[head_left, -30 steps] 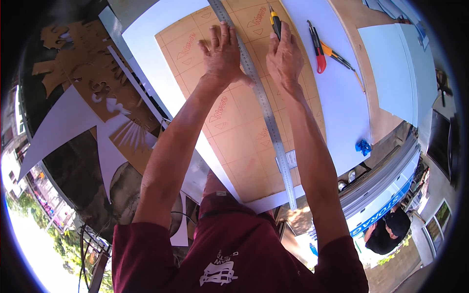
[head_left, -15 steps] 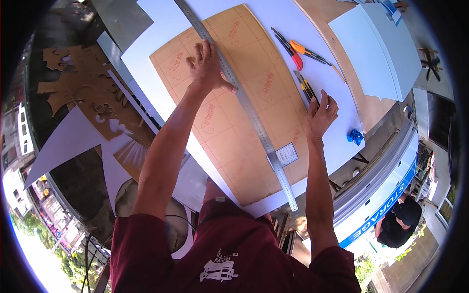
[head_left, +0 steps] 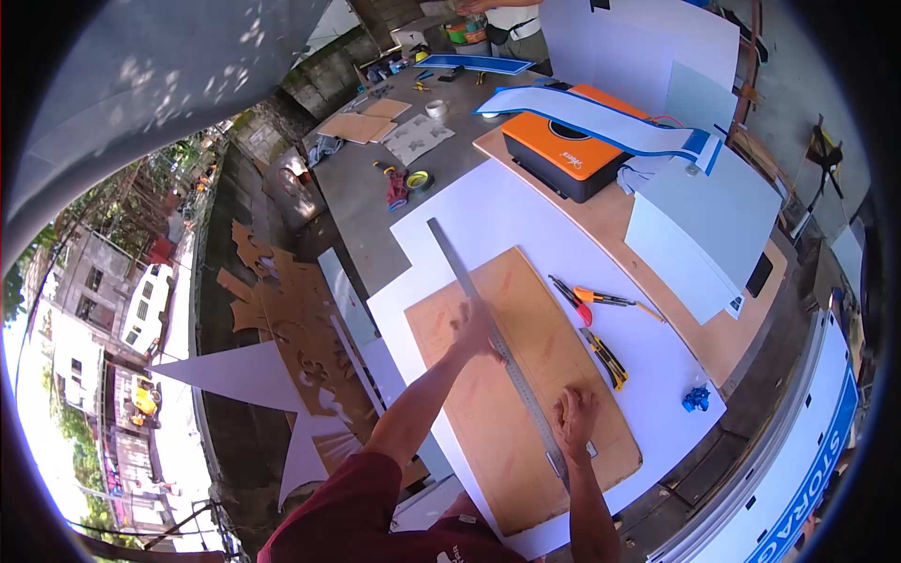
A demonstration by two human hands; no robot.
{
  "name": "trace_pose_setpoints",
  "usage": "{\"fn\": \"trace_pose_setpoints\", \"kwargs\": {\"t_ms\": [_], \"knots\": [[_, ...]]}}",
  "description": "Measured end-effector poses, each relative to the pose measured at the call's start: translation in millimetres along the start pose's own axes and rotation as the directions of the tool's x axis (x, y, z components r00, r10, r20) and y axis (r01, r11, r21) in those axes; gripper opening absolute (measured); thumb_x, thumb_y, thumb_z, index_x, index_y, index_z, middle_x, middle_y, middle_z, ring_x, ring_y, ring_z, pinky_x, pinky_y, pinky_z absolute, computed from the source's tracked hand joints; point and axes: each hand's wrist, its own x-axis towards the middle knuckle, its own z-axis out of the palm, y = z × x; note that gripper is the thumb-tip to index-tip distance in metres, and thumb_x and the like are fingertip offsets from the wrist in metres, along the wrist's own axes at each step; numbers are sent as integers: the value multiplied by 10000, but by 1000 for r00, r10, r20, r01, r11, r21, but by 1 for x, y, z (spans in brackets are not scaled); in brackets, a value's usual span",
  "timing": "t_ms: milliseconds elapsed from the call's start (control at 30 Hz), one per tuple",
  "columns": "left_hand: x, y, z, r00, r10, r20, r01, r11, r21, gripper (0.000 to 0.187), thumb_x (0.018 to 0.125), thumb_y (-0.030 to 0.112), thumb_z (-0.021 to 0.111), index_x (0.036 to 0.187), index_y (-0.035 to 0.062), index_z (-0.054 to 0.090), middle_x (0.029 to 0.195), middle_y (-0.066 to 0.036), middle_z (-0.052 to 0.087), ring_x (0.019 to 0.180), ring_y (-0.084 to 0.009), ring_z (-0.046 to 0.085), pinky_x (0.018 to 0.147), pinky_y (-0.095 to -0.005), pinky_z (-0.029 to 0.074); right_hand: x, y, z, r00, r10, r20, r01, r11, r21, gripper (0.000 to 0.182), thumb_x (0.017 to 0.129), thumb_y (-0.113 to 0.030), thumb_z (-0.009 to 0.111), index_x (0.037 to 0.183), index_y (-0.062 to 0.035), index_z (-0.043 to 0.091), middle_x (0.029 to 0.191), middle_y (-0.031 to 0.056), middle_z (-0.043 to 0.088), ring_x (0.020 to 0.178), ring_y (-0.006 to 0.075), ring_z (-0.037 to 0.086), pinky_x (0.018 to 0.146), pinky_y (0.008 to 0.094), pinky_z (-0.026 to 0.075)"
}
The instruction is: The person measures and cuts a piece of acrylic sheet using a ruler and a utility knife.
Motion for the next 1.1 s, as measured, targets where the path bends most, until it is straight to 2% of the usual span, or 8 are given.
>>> {"fn": "trace_pose_setpoints", "kwargs": {"t_ms": [67, 100, 200, 333, 433, 533, 733, 1100], "knots": [[5, -3, 13, 1000, -12, 1, 12, 1000, 20, 1818, 257, 627, 1007, 1608, -59, 2, 1702, -269, -23, 1570, -470, -28, 1117, -733, 285, -4, 3, -1, 1000, -4, -3, 4, 1000, 13, 373, 839, -153, 728, 1189, -92, 617, 1074, 164, 585, 986, 372, 552, 831, 511, 431], [9, -9, 21, 998, 53, -44, -55, 997, -56, 1758, 264, 509, 1049, 1631, 45, 47, 1646, -355, -22, 1501, -604, -24, 1085, -785, 258, -3, 3, -1, 1000, -7, -9, 7, 1000, 12, 361, 832, -131, 720, 1177, -92, 621, 1080, 159, 582, 985, 370, 548, 832, 508, 432], [9, -1, 13, 999, 28, 44, -29, 1000, 9, 1762, 265, 507, 1051, 1638, 83, 30, 1645, -353, -54, 1508, -580, -79, 1097, -783, 233, -1, 3, -1, 999, -2, -33, 3, 999, 50, 347, 823, -104, 710, 1161, -96, 631, 1075, 157, 583, 981, 368, 545, 831, 500, 433], [25, -10, 33, 997, 43, -59, -44, 999, -12, 1696, 270, 530, 1046, 1582, -66, 151, 1623, -375, -47, 1497, -577, -54, 1092, -763, 245, -2, -3, 2, 996, 60, -68, -55, 996, 69, 307, 818, -142, 702, 1118, -96, 656, 1009, 147, 580, 952, 372, 550, 839, 502, 441], [21, -2, 19, 998, 51, 47, -50, 999, -18, 1737, 299, 556, 1039, 1577, -112, 72, 1610, -416, -65, 1497, -591, -52, 1086, -767, 247, 4, -9, -4, 997, 63, -45, -60, 995, 78, 290, 815, -145, 689, 1100, -101, 663, 995, 131, 580, 955, 362, 549, 845, 492, 443], [11, 12, 2, 988, 18, 153, -37, 991, 126, 1749, 357, 568, 1031, 1571, -132, -14, 1607, -435, -76, 1493, -612, -24, 1081, -770, 255, 3, -13, -4, 994, 108, 5, -108, 994, -6, 298, 799, -108, 696, 1094, -89, 660, 1066, 142, 586, 985, 353, 558, 870, 488, 439], [12, 6, 11, 997, 52, 51, -57, 994, 94, 1631, 424, 608, 1004, 1511, -235, 127, 1607, -443, -58, 1470, -665, -26, 1060, -772, 303, 3, -18, 4, 992, 125, 2, -123, 986, -116, 295, 779, -93, 671, 1071, -93, 627, 1040, 139, 560, 983, 363, 539, 890, 491, 432], [10, 19, -2, 988, 14, 153, -53, 966, 253, 1537, 417, 656, 979, 1494, -201, 296, 1600, -461, -19, 1440, -704, 53, 1022, -777, 350, 4, -28, -2, 994, 109, -7, -109, 984, -142, 362, 743, -115, 688, 1098, -86, 622, 1056, 147, 555, 1008, 376, 528, 925, 494, 432]]}}
